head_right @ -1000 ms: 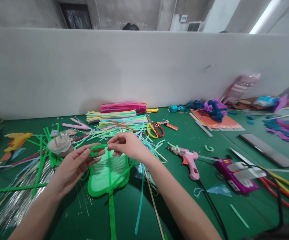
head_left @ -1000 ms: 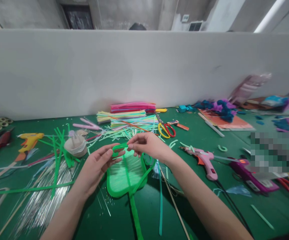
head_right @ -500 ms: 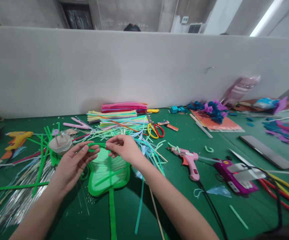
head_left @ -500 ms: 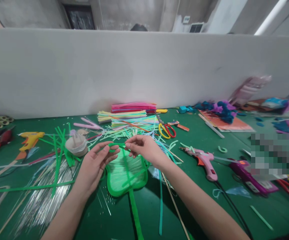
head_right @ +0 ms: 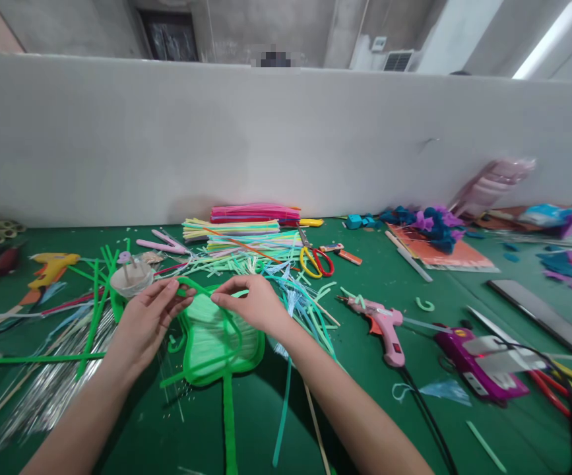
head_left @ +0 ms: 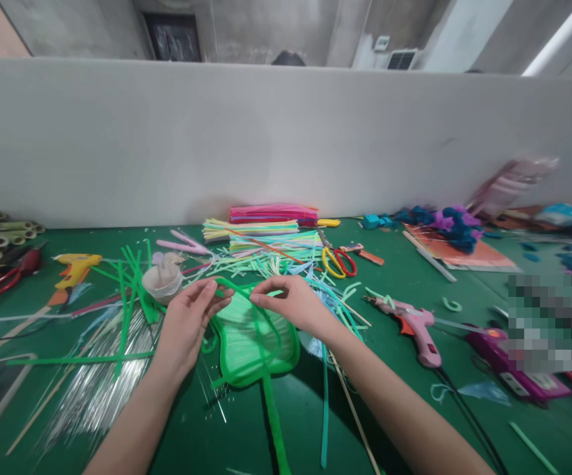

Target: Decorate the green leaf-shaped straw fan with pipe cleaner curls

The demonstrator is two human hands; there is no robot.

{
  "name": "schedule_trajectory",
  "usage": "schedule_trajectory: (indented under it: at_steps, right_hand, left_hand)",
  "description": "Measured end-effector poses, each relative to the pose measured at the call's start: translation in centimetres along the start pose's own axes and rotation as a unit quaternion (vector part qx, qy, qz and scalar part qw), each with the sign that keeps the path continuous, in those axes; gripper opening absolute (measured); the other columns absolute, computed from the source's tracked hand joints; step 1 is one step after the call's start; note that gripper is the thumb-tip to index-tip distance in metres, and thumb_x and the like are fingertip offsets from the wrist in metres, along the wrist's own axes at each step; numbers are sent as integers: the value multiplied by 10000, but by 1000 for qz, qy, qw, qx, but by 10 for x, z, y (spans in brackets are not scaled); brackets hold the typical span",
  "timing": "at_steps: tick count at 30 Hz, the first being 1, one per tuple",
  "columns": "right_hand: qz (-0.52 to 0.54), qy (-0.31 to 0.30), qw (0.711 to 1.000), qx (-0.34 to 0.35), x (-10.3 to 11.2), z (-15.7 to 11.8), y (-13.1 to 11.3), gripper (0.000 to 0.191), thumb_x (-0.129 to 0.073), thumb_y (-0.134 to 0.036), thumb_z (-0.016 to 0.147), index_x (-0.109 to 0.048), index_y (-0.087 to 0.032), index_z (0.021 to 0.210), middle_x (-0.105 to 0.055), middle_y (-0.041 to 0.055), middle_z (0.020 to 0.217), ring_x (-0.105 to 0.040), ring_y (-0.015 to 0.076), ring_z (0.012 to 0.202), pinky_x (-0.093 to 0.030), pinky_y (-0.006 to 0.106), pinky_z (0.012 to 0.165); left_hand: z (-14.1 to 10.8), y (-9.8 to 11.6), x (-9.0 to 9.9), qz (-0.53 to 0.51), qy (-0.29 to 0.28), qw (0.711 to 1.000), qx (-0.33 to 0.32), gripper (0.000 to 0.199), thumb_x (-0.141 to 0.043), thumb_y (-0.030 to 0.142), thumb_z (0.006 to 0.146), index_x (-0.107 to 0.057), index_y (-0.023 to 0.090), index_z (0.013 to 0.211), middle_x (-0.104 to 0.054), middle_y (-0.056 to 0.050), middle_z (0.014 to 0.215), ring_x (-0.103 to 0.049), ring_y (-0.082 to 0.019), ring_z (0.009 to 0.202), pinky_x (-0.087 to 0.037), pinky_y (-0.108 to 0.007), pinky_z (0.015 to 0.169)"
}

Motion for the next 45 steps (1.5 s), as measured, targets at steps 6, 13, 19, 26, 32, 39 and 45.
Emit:
schedule_trajectory:
  at_steps: [6,13,19,26,32,39,45]
  right_hand:
    - [182,-63,977,-90,-18,-3,13,255,-784,-393,712,-671,-172,773,-744,31,799,-686,142,740,-444,230,624]
    - [196,-67,975,-83,-22,-2,14,240,-772,-346,719,-641,-176,827,-734,10,729,-691,133,630,-455,228,587]
    - [135,-71,986,-63,-20,0,15,168,-711,-286,771,-673,-167,883,-735,21,728,-692,141,627,-517,267,657]
    - [111,-66,990,-54,-18,-1,14,146,-693,-287,790,-682,-168,875,-744,37,758,-706,154,640,-525,271,650]
    - [73,-73,994,-45,-15,-1,12,130,-685,-282,797,-705,-158,830,-744,40,724,-716,163,670,-531,269,671]
    - [7,-102,994,-44,-15,-6,7,133,-665,-268,812,-741,-163,838,-741,40,678,-690,163,660,-515,259,631]
    - [33,-136,990,-33,-20,-8,5,171,-680,-327,816,-736,-168,843,-736,38,690,-696,171,676,-528,276,652]
  left_hand:
    - [2,-2,1,6,-4,1000,8,314,-829,384,681,-692,157,850,-722,-3,781,-706,-140,763,-593,-271,797]
    - [6,-2,9,86,-2,996,-23,376,-802,419,706,-724,137,942,-733,-17,747,-716,-178,713,-605,-308,742]
    - [6,0,13,126,-8,992,-18,389,-798,436,706,-741,141,953,-756,-43,804,-730,-198,744,-607,-320,749]
    - [8,3,17,162,-25,986,3,402,-809,450,683,-742,152,944,-762,-60,830,-722,-202,778,-600,-318,743]
    - [9,3,14,235,-86,968,23,376,-805,451,682,-739,177,930,-742,-48,820,-702,-213,790,-585,-303,684]
    - [3,-3,4,306,-169,936,39,340,-764,449,721,-758,209,962,-750,-54,859,-678,-226,816,-535,-288,690]
    - [-4,0,-12,386,-202,900,-25,210,-758,423,712,-781,228,787,-741,-21,720,-654,-216,716,-493,-275,658]
Point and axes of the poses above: each hand's wrist, its own z-axis towards the middle knuckle, its own x-axis out of the back of the hand, y = z × x, the point moved 6 cm from there along z, towards the middle knuckle
